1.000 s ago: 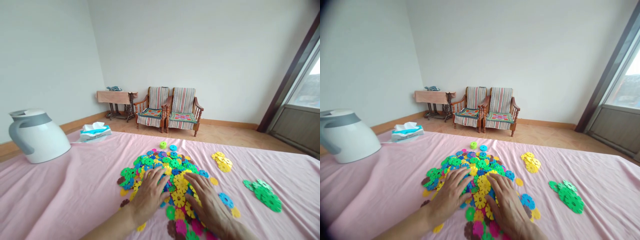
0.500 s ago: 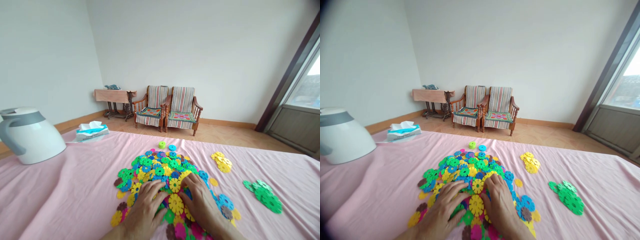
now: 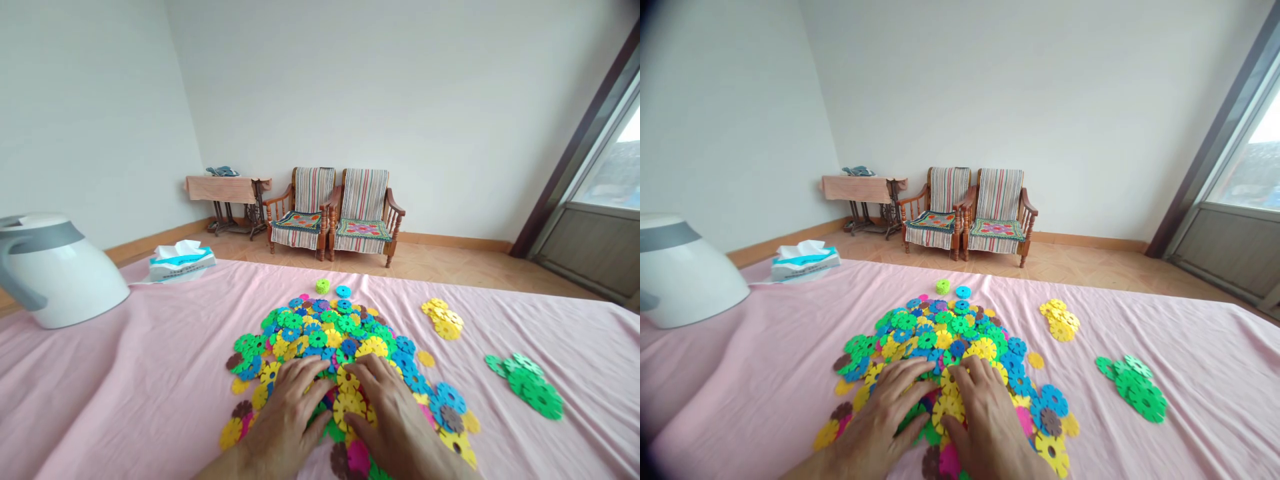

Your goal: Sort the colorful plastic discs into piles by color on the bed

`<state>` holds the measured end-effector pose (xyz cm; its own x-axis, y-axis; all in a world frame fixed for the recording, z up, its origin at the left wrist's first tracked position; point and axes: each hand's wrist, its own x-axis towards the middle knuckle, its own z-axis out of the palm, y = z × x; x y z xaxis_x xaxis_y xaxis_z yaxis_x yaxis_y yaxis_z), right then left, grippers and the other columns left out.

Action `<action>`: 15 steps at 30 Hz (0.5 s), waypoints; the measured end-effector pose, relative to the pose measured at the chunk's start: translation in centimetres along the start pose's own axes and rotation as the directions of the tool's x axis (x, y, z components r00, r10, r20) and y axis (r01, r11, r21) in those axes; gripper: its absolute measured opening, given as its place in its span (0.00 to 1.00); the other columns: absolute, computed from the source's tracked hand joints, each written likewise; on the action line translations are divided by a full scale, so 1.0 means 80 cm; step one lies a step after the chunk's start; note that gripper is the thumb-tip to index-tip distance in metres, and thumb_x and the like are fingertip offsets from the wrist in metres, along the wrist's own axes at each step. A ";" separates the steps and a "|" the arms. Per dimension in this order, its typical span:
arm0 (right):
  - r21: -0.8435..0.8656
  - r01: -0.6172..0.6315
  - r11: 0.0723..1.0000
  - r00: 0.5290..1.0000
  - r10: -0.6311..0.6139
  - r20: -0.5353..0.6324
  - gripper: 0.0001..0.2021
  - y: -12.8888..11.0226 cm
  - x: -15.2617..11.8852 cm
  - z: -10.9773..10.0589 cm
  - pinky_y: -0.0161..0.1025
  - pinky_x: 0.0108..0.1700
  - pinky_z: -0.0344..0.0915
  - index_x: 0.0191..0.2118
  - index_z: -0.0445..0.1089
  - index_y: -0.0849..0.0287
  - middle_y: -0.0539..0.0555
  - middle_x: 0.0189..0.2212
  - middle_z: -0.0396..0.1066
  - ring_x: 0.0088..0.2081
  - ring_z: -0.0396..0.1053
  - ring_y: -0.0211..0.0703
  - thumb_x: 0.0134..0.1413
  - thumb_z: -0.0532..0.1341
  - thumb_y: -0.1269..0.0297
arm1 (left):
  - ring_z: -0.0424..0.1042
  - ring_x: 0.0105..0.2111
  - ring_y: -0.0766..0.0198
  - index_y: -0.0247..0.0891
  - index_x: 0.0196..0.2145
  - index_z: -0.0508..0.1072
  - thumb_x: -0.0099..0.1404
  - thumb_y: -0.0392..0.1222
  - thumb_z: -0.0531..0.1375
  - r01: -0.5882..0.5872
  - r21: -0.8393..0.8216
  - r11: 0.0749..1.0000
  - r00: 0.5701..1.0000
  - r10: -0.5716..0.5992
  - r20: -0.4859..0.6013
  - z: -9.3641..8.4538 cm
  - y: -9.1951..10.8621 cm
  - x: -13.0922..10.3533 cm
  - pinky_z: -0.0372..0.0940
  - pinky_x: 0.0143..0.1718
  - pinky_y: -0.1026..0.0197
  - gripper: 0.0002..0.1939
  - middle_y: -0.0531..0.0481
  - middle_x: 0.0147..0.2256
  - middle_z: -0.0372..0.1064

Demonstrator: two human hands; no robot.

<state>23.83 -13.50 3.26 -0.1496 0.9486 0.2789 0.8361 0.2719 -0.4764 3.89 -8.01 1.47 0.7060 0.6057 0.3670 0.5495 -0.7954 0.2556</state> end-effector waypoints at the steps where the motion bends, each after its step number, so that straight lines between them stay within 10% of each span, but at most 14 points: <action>1: -0.035 0.007 0.999 1.000 -0.007 -0.016 0.22 0.000 0.000 0.004 0.49 0.49 0.64 0.52 0.66 0.54 0.58 0.48 0.66 0.47 0.65 0.53 0.49 0.61 0.68 | 0.61 0.57 0.50 0.46 0.50 0.69 0.63 0.35 0.60 -0.003 0.003 1.000 1.000 0.003 0.001 0.000 0.000 0.001 0.60 0.57 0.41 0.18 0.49 0.57 0.62; 9: -0.116 -0.004 0.993 1.000 0.001 -0.030 0.03 0.008 0.006 0.020 0.46 0.41 0.64 0.37 0.69 0.55 0.54 0.37 0.69 0.39 0.65 0.48 0.57 0.58 0.67 | 0.61 0.56 0.52 0.44 0.49 0.70 0.64 0.33 0.59 -0.020 0.020 1.000 0.999 0.020 -0.036 0.000 0.000 0.003 0.61 0.57 0.43 0.16 0.48 0.55 0.64; 15: -0.180 0.049 0.982 0.998 -0.057 -0.037 0.08 0.012 0.003 0.030 0.43 0.38 0.63 0.32 0.67 0.57 0.53 0.32 0.68 0.35 0.64 0.45 0.59 0.54 0.74 | 0.62 0.56 0.51 0.44 0.49 0.69 0.64 0.33 0.59 -0.009 0.025 1.000 0.999 0.009 -0.033 -0.001 -0.001 0.002 0.61 0.57 0.42 0.16 0.47 0.55 0.64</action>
<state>23.33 -12.64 0.87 -0.1774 0.9250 0.3360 0.9091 0.2848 -0.3041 3.94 -7.81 1.58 0.6960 0.5971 0.3987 0.5543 -0.7999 0.2302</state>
